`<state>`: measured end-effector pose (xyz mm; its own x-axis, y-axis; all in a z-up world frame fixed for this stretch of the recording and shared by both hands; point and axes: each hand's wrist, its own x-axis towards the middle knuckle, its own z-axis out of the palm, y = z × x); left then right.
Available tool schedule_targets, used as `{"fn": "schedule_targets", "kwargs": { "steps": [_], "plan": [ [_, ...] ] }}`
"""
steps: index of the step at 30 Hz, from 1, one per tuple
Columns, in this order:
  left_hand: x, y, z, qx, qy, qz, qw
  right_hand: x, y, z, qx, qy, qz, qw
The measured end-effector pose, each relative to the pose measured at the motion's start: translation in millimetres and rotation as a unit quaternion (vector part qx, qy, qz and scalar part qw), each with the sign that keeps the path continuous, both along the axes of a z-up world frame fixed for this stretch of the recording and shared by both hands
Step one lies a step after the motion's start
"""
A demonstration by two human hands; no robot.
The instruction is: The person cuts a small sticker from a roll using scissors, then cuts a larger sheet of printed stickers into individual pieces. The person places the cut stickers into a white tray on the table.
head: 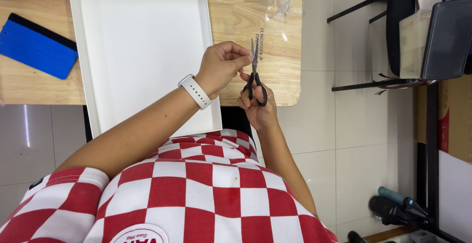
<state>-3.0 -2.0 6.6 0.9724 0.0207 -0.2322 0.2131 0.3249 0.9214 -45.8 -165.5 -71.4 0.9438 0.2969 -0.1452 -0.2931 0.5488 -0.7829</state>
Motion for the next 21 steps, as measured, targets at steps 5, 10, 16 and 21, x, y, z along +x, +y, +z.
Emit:
{"fn": "schedule_targets", "kwargs": {
  "steps": [5, 10, 16, 21],
  "plan": [
    [-2.3, -2.5, -3.0, -0.016, 0.012, 0.003, 1.000, -1.4, 5.2, 12.6, 0.003, 0.002, 0.000, 1.000],
    [-3.1, -3.3, -5.2, -0.019, 0.013, 0.004, 1.000, -3.7, 12.7, 37.9, -0.020, -0.007, -0.003, 1.000],
    [-1.9, -4.9, -8.0, -0.020, 0.012, 0.007, 1.000, -3.8, 10.3, 28.4, -0.051, -0.010, -0.022, 0.998],
    [-1.6, -4.7, -7.7, -0.018, 0.005, 0.005, 1.000, -3.8, 11.1, 39.7, -0.055, -0.004, -0.026, 0.998]
  ]
}}
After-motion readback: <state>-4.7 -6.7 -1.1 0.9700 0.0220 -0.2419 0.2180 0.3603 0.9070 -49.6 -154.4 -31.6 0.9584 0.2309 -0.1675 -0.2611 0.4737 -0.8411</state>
